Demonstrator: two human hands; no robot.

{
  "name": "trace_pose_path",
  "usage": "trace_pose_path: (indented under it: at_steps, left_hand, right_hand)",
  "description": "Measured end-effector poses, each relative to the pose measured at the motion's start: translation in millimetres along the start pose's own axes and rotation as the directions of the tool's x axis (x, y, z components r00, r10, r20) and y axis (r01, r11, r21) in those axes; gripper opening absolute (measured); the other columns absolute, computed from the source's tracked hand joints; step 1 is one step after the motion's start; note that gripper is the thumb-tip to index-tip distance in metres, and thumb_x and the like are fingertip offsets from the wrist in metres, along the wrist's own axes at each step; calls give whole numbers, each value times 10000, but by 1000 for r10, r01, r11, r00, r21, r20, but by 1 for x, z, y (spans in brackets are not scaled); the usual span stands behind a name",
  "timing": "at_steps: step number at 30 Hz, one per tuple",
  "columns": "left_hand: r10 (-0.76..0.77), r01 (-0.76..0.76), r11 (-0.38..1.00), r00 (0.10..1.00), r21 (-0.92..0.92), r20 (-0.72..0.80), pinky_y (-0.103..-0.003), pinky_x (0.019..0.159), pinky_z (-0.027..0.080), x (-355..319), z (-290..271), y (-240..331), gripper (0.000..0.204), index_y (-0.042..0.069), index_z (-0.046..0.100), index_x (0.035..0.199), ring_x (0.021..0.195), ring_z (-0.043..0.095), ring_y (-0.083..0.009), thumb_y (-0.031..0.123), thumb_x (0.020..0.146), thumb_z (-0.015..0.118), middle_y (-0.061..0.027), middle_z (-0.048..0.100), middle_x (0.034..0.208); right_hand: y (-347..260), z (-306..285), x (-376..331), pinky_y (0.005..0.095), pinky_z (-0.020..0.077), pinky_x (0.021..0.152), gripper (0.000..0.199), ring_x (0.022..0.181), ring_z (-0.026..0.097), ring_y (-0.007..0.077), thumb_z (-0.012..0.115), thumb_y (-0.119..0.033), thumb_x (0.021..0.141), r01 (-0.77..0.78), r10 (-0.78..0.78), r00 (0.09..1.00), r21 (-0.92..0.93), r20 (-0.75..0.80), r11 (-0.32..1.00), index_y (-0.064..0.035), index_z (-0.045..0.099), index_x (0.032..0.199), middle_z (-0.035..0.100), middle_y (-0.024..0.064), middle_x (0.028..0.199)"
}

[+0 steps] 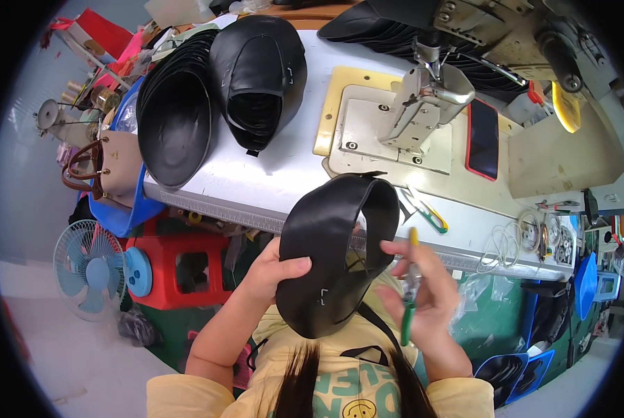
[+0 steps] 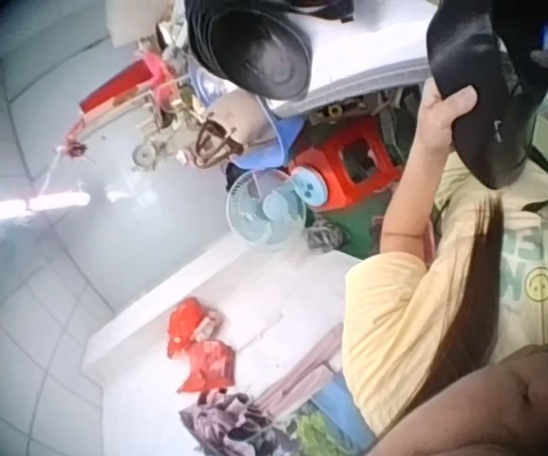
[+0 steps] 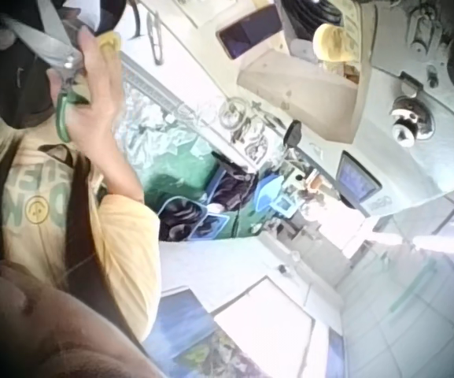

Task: The person uses green-handled scissors to trim excess material from the edges of black shoe parts. They handle the parts one at a time, picking them from a stack, cutting along the seams, and placing them back down. The task is performed at a workbench with a sewing machine visible in the background.

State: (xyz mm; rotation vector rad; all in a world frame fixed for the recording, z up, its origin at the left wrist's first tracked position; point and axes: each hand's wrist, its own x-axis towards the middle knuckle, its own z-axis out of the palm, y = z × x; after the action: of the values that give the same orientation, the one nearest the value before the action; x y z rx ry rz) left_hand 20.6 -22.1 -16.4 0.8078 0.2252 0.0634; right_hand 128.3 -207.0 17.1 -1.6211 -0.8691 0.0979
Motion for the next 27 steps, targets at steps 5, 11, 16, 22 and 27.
trace_pose_path:
  at_steps: [5,11,16,22,27]
  left_hand:
    - [-34,29,994,998,106,51,-322,893,421,-8,-3,3,491,-33,464,1204,1027,541,-193,103,752,600,-127,560,1128]
    - [34,-16,993,989,117,-146,-464,812,484,-29,1,43,632,-164,441,1115,903,601,-378,174,615,630,-303,579,971]
    - [594,-295,754,689,587,-415,-452,794,503,-71,33,117,667,-165,377,1194,858,612,-387,126,616,539,-305,567,994]
    - [743,407,-207,657,890,-128,-359,945,367,5,-121,181,489,-58,394,1236,1111,487,-347,87,776,476,-269,500,1166]
    - [775,556,-320,619,767,-126,-425,843,421,101,-161,203,404,24,496,1165,979,537,-380,241,825,479,-226,558,1072]
  right_hand:
    - [-2,5,5,234,441,573,418,676,539,108,670,53,639,-84,83,982,-5,171,996,-20,582,1041,591,65,817]
    - [13,-10,-6,202,435,609,342,666,526,69,600,87,705,-193,202,969,71,-144,979,-14,571,1030,564,24,765]
    - [13,-39,-5,191,443,609,335,671,546,65,614,96,682,-321,320,947,119,25,940,-4,601,1002,580,31,746]
    - [15,-14,-7,189,437,578,361,646,562,68,654,34,681,-246,244,964,10,109,969,-32,596,1032,619,42,757]
    - [10,-17,-6,202,448,592,379,659,582,103,690,-8,688,-268,283,936,-100,207,958,-52,582,1048,621,49,779]
